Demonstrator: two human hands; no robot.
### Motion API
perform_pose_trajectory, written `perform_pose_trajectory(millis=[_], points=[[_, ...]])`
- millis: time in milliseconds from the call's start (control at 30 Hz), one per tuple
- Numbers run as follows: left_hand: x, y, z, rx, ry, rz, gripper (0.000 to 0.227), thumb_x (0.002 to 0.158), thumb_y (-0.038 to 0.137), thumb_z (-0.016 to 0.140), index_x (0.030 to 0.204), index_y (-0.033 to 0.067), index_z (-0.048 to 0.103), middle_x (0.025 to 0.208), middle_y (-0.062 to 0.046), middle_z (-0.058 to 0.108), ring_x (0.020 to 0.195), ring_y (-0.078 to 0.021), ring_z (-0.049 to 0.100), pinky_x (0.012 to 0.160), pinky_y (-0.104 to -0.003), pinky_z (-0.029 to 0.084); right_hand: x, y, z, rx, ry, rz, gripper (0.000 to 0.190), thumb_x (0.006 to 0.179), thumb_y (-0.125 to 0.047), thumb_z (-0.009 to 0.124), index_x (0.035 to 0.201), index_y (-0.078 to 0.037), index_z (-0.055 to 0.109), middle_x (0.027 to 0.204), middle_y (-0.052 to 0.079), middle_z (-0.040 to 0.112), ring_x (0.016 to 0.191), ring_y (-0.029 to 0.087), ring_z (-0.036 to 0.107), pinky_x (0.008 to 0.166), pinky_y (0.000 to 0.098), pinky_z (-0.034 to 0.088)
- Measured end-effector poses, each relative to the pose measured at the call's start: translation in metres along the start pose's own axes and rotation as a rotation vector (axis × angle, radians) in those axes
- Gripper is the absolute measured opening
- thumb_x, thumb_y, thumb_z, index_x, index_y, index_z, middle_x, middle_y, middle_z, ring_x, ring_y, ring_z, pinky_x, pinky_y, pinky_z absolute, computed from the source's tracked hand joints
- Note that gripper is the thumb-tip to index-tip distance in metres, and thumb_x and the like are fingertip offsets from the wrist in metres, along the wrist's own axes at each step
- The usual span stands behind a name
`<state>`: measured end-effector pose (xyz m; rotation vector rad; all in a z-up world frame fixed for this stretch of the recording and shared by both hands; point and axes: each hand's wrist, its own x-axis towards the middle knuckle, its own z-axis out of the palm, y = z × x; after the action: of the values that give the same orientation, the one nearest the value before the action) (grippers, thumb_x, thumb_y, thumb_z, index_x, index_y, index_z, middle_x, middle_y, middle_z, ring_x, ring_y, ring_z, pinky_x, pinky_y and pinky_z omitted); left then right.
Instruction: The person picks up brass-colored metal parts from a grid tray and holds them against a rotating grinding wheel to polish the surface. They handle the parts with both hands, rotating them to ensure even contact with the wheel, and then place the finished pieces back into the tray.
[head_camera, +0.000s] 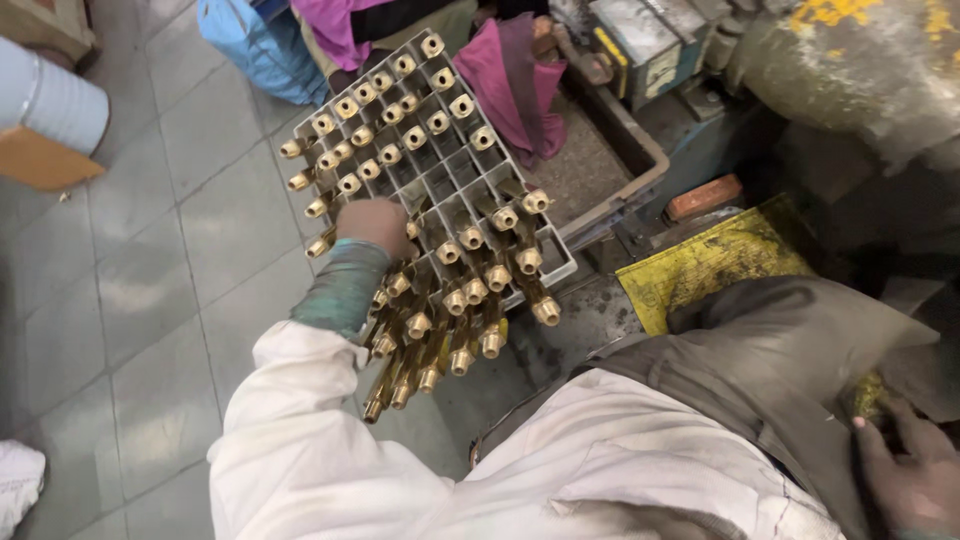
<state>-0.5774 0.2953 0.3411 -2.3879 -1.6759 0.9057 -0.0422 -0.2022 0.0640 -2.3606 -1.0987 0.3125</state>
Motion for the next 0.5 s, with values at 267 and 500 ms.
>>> perform_pose_trajectory(millis=[267,500], points=[[0.031,0.018,0.012,0.11,0.086,-0.076,0.023,0.089,0.026,0.069,0.106,0.014,0.079,0.107,-0.012,0.077,0.099,-0.032,0.075,0.081,-0.049,0.06,-0.032,0.02,0.011,-0.16,0.026,0.145,0.039,0.103,-0.045,0.075,0.122,-0.011,0.072,0.099,0.015,0.076,0.088,0.031,0.073,0.084,0.0411,0.058],[-0.042,0.009,-0.124,0.198,0.292,-0.023,0.025,0.085,0.033,0.073,0.098,0.0135,0.08,0.1,-0.012,0.077,0.094,-0.0314,0.075,0.077,-0.046,0.06,-0.023,0.015,0.011,-0.013,0.113,0.089,0.045,0.099,-0.043,0.076,0.131,-0.012,0.073,0.111,0.017,0.073,0.092,0.029,0.072,0.086,0.0393,0.057]])
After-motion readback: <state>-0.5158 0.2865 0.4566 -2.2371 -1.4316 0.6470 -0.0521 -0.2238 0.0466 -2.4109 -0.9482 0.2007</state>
